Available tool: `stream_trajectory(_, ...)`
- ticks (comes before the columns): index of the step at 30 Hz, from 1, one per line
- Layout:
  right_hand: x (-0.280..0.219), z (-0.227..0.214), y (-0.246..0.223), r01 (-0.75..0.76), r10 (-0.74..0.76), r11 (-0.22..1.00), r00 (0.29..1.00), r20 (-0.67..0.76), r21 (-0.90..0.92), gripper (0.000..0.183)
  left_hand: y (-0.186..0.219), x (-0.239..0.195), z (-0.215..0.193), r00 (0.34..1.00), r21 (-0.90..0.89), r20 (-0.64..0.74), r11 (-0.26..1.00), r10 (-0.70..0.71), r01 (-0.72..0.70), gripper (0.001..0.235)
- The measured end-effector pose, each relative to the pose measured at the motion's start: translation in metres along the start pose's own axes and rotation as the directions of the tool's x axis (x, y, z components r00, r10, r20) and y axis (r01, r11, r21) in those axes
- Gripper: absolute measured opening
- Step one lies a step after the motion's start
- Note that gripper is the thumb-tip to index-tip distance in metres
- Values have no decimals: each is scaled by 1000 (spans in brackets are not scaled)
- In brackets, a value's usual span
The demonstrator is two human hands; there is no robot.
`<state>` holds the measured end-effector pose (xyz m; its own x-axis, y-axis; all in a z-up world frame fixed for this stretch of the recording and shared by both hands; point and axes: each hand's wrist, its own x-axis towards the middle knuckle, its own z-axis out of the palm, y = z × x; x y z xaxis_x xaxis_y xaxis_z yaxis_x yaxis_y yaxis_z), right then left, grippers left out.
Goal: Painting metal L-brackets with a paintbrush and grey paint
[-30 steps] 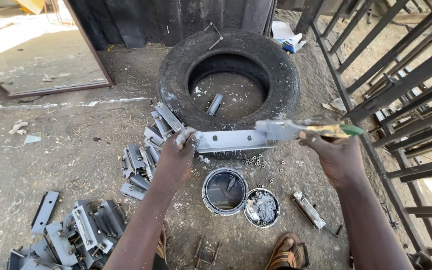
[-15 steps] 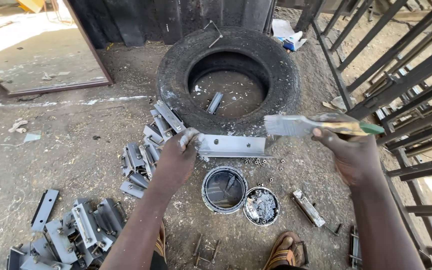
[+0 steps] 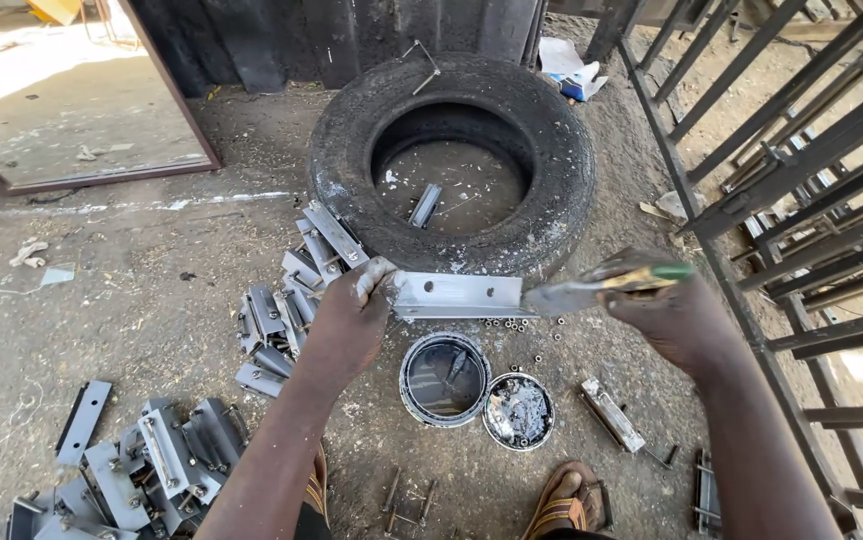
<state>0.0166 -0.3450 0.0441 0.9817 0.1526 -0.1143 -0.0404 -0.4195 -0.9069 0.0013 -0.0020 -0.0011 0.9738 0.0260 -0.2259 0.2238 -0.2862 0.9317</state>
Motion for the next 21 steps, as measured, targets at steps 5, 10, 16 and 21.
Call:
stream_trajectory(5, 7, 0, 23, -22, 60, 840, 997, -53, 542, 22, 4, -4, 1, 992, 16, 29, 992, 122, -123, 22)
stream_trajectory(10, -6, 0, -15, 9, -21, 991, 996, -90, -132, 23, 9, -5, -1, 990, 95, -9, 985, -141, 142, 32)
stream_trajectory(16, 10, 8, 54, 88, -78, 990, 992, -98, 107, 25, -21, 2, 14, 969, -46, -41, 969, 242, -243, 26)
stream_trajectory(21, -3, 41, -15, 171, -142, 948, 982, -125, 267, 29, -2, -22, 18, 994, -70, 17, 991, 112, -111, 37)
